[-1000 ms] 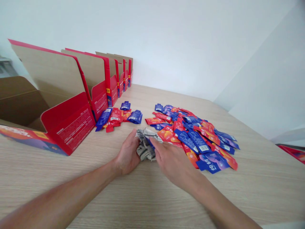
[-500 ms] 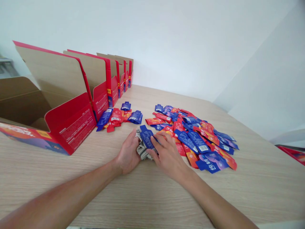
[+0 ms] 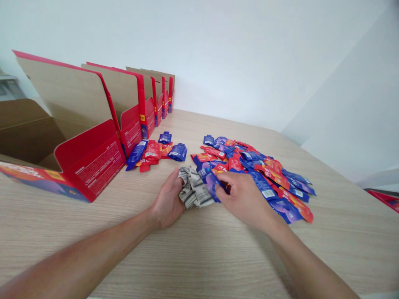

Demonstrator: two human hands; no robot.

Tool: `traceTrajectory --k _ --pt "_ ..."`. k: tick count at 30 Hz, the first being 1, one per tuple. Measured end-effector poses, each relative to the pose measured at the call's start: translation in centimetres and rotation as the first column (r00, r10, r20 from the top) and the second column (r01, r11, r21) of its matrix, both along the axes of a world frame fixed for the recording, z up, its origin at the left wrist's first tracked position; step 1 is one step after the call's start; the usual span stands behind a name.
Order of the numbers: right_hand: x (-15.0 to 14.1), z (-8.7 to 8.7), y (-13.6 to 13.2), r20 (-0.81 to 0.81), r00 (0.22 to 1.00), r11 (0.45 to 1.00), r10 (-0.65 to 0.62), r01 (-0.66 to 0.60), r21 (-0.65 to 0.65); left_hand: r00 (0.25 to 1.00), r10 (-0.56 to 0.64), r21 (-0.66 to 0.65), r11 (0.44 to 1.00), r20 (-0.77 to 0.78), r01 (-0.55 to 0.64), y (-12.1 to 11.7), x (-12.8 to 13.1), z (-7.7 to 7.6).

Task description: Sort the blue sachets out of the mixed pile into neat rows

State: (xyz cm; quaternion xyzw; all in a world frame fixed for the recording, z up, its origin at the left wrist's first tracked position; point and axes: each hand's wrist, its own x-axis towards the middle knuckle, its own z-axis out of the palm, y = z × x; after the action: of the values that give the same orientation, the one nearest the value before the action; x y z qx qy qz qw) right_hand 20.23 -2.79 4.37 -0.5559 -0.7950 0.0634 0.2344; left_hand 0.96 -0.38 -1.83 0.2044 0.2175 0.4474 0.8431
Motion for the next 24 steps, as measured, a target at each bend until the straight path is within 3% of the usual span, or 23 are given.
traceTrajectory --k 2,5,6,8,11,15,20,24 --pt "0.0 0.7 2.8 -0.221 0.973 0.998 -0.061 0.059 -0.015 1.000 -0.008 0.015 1.000 0.020 0.008 0.1 0.0 -0.3" --pt "-2.0 0.6 8.4 -0.581 0.800 0.977 -0.150 0.029 -0.213 1.000 -0.015 0.029 0.999 0.017 0.014 0.2 0.1 -0.4" --pt "-3.1 0.3 10.4 -0.641 0.742 0.957 -0.199 0.007 -0.289 1.000 -0.023 0.033 0.999 0.014 0.022 0.2 0.1 -0.4" --pt "-5.7 -0.7 14.2 -0.655 0.712 0.932 -0.254 -0.001 -0.363 0.999 -0.048 0.040 0.998 0.015 0.048 0.3 0.1 -0.3" --pt "-9.2 -2.5 18.6 -0.608 0.752 0.926 -0.255 0.010 -0.376 0.997 -0.070 0.057 0.996 0.026 0.068 0.4 0.1 -0.3" --pt "-11.1 -3.9 21.4 -0.473 0.852 0.922 -0.224 0.028 -0.387 0.999 -0.015 0.072 0.997 0.050 0.011 0.4 0.0 -0.4" --pt "-7.5 -2.0 21.9 -0.143 0.978 0.941 -0.150 0.097 -0.325 1.000 -0.013 0.053 0.998 0.012 0.012 0.4 0.0 -0.4" --pt "-4.0 -0.7 20.7 0.205 0.971 0.946 -0.125 0.179 -0.270 0.999 -0.039 0.042 0.998 -0.007 0.039 0.6 0.2 -0.7"
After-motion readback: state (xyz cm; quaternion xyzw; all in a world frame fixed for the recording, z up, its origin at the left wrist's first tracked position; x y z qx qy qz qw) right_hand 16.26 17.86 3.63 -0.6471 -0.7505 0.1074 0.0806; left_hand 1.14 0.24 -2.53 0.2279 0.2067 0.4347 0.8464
